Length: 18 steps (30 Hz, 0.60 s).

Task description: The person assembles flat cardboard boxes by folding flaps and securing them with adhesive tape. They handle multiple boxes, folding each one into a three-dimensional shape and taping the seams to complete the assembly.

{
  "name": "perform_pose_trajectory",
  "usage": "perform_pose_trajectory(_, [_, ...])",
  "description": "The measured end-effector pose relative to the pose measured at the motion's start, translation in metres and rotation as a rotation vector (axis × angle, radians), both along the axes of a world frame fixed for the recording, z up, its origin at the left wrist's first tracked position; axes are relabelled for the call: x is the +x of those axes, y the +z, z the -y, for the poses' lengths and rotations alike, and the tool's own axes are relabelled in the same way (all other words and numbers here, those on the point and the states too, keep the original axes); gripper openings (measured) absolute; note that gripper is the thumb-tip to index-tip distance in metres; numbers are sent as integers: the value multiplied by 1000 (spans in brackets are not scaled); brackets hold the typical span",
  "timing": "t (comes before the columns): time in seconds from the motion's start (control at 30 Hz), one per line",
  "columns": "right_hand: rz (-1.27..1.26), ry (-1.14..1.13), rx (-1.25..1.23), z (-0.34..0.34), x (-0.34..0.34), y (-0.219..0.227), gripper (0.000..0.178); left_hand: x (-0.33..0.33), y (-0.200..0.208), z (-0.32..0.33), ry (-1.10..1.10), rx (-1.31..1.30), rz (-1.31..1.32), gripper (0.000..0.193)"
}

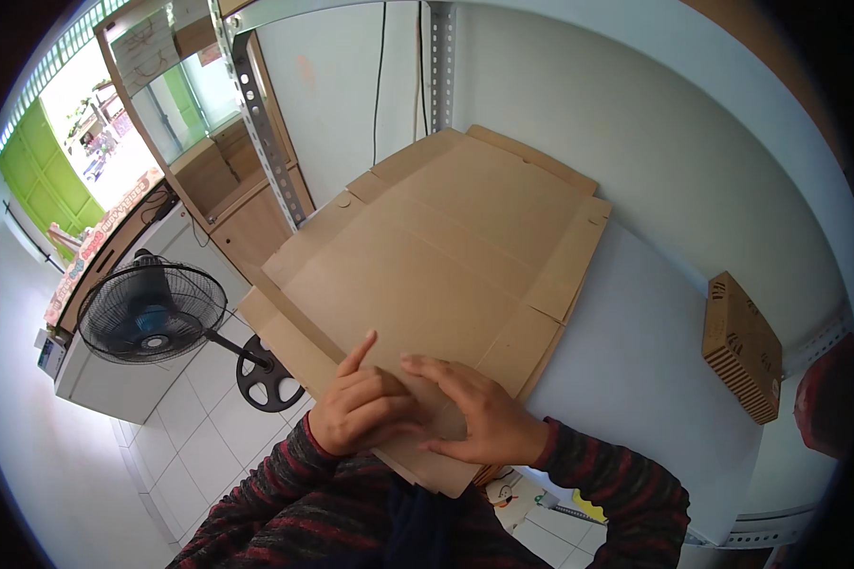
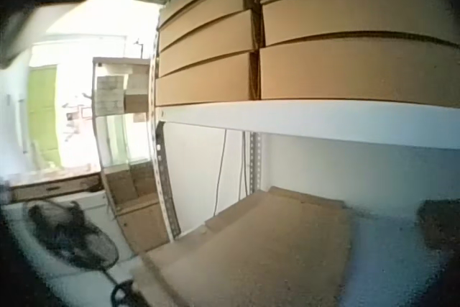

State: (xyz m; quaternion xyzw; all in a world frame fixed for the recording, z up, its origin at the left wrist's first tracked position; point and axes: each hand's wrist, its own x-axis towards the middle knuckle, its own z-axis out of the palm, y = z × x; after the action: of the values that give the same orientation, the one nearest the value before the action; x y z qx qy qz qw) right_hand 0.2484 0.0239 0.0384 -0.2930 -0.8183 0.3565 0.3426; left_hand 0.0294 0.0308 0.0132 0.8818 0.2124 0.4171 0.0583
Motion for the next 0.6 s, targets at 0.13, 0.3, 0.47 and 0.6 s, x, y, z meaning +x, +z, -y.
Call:
perform_pose_trajectory(0.13, [60,83,83,-3,1,4,52,-30,5,-9,354,-14,148,52])
perform_pose_trajectory(0.3, [247,67,398,3,12,6,28,-110,-12,-56,1061,-191,483,42])
perform_pose_trajectory(0.47, [310,173,546,7,8,3,26,-174,-53,-80,857,-601,487,31])
perform_pose_trajectory(0.6, [350,156,449,8,11,-1,24,-156,-39,-76,733,-383,491,19])
